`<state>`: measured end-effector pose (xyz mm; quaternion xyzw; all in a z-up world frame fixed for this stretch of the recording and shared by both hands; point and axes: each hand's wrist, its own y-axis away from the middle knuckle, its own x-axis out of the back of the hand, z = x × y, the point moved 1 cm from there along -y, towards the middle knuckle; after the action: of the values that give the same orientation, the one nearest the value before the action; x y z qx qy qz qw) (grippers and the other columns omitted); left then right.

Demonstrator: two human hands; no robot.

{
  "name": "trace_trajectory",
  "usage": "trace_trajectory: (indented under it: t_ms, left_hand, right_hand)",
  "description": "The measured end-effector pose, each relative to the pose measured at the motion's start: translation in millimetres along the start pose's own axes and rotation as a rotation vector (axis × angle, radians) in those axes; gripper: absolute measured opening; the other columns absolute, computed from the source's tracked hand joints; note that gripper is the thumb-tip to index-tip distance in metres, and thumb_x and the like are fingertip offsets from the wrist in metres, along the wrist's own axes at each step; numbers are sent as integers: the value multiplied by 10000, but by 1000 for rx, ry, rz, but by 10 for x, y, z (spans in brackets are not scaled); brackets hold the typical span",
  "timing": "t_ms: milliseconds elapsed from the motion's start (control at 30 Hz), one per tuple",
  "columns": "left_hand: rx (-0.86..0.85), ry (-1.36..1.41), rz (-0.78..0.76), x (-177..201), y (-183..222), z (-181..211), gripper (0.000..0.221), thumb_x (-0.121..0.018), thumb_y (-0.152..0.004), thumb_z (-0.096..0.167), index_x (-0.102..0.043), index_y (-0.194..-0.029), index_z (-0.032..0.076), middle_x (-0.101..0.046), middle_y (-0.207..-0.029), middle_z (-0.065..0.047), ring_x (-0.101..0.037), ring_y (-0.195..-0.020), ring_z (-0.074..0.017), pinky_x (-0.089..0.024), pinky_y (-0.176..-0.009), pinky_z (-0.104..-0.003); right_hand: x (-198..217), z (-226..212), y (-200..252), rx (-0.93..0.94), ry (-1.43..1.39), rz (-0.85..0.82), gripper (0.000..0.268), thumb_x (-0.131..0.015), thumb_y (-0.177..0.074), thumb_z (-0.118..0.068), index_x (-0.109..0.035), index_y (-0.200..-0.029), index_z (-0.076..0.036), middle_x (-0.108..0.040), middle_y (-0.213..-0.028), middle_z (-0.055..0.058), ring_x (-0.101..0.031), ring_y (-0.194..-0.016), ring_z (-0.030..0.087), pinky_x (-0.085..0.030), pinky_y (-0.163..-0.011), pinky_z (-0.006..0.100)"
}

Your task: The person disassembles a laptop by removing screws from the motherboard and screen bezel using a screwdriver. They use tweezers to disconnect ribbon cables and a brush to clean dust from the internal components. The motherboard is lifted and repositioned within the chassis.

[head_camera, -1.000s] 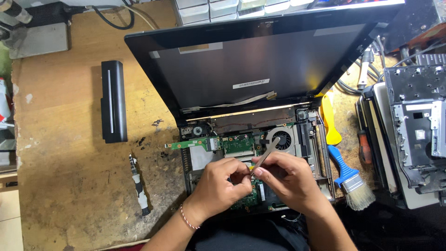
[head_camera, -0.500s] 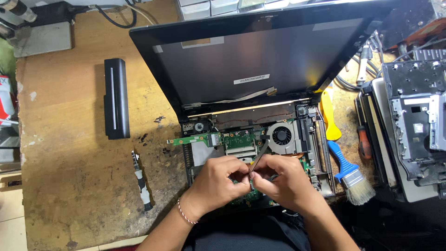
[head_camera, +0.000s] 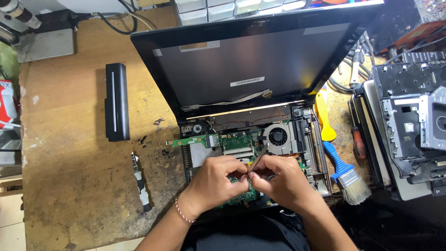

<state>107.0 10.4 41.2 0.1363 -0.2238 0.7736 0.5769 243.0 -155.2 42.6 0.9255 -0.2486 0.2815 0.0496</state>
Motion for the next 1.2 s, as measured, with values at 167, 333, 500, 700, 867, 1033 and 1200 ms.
trace_trajectory:
  t_ms: [167, 333, 500, 700, 867, 1033, 1200]
  left_hand:
    - [-104, -136, 13, -86, 1, 29, 148, -749, -887, 173, -703, -800, 62, -685, -722, -77, -625, -600, -217, -513, -541, -379]
    - [-171, -267, 22, -197, 52, 50, 317, -685, -1017, 251, -608, -759, 83, -605, -686, -81, -598, -579, -254, -523, -526, -424]
    - [-81, -359, -97, -246, 118, 63, 192, -693, -935, 193, -596, -815, 78, -613, -751, -123, -640, -568, -397, -540, -470, -521]
    - [-120, -353, -73, -181, 114, 45, 159, -727, -825, 136, -578, -804, 82, -608, -771, -120, -630, -601, -384, -497, -477, -529]
    - [-225, -473, -94, 5, 38, 63, 175, -742, -810, 206, -614, -839, 90, -616, -814, -105, -599, -715, -352, -473, -616, -488]
    - [-263, -479, -58, 27, 86, -29, 175, -685, -809, 196, -600, -902, 74, -616, -830, -106, -573, -753, -334, -462, -722, -467]
    - [-274, -365, -92, 42, 139, -101, 143, -654, -884, 202, -589, -872, 75, -624, -802, -103, -583, -720, -317, -470, -702, -463]
  right_hand:
    - [1, -10, 9, -24, 70, -43, 64, -816, -755, -146, -778, -804, -159, -717, -668, -51, -606, -594, 77, -495, -571, 266]
    - [-20, -56, 14, -50, 85, -20, 74, -793, -739, -155, -747, -792, -177, -722, -664, -43, -635, -584, 107, -488, -561, 290]
    - [43, -97, 48, 4, 77, -103, 135, -825, -795, -200, -704, -840, -160, -741, -751, -32, -669, -628, 149, -504, -601, 305]
    - [36, -149, 23, -45, 89, -146, 136, -748, -778, -205, -720, -889, -133, -781, -783, 5, -720, -664, 196, -536, -629, 335]
    - [41, -161, -26, 61, -92, -129, 163, -811, -909, -261, -748, -910, -111, -708, -749, -6, -628, -610, 115, -478, -551, 275]
    - [17, -77, 3, 125, -47, -90, 248, -730, -861, -180, -773, -1101, -138, -809, -911, 6, -780, -773, 171, -608, -725, 324]
    - [-63, 10, 58, 346, -126, 14, 157, -878, -882, -129, -793, -1010, -98, -846, -962, 48, -834, -830, 191, -664, -789, 306]
